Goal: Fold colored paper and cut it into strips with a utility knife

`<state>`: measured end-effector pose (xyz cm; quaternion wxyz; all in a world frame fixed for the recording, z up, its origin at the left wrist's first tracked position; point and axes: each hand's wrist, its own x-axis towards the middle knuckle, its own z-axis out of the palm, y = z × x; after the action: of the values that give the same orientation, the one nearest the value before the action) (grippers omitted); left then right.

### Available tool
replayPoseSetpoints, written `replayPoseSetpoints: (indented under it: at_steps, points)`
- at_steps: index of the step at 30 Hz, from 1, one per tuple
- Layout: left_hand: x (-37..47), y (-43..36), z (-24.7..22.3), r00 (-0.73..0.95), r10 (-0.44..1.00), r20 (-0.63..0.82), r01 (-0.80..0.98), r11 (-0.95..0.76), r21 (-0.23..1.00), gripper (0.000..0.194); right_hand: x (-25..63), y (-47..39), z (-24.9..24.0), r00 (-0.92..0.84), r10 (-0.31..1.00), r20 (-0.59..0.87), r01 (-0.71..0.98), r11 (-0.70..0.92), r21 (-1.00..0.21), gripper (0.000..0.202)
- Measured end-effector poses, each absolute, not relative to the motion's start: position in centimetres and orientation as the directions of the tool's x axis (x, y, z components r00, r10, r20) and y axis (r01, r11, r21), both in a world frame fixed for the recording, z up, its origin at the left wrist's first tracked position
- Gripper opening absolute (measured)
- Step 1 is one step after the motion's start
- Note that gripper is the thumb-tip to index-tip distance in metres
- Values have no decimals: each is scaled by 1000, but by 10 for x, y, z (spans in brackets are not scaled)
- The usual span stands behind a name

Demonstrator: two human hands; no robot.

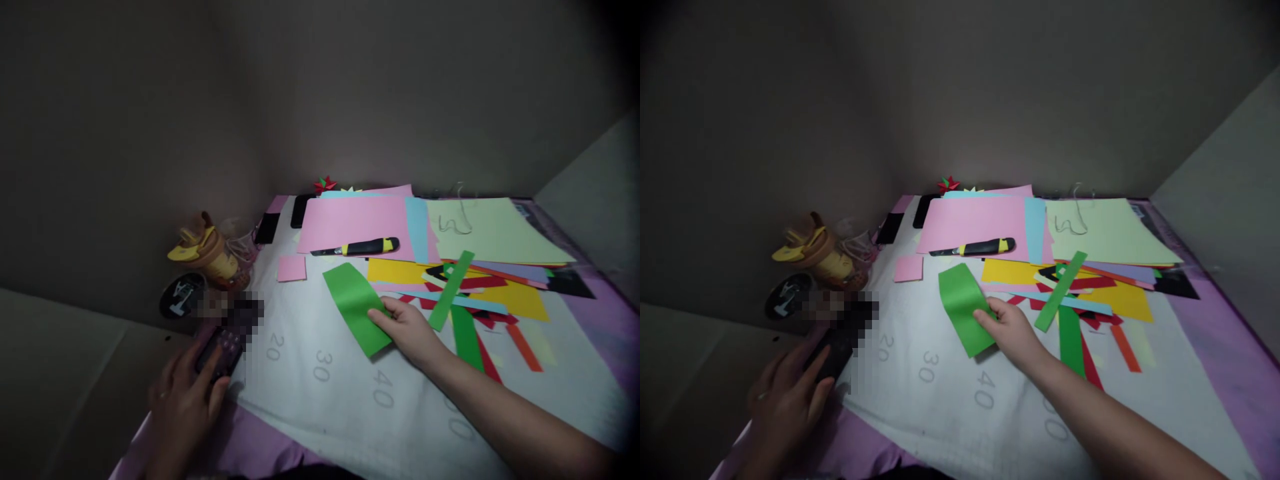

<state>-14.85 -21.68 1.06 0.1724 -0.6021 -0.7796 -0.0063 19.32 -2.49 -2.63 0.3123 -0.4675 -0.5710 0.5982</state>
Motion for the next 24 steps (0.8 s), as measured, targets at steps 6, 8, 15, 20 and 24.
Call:
replayPoseSetpoints:
  at_steps: [6,8,15,20,24]
  points:
    - [-153,-214,7,-220,939,265,942,275,-191,38,194,-26,-26,-366,911,-190,120,-156,-980,28]
    - [-155,-214,7,-201,948,247,946,253,-201,40,193,-26,-25,-371,909,-189,118,-155,-981,29]
    - [-152,-192,9,-172,958,231,966,210,-151,41,193,-27,-23,-369,909,-195,143,-152,-978,32]
    - [-149,-180,6,-158,973,170,977,179,-116,47,195,-27,-27,-372,910,-184,111,-153,-982,29]
    - [-145,-185,6,-242,948,208,964,260,-64,44,195,-26,-28,-379,907,-184,131,-144,-981,29]
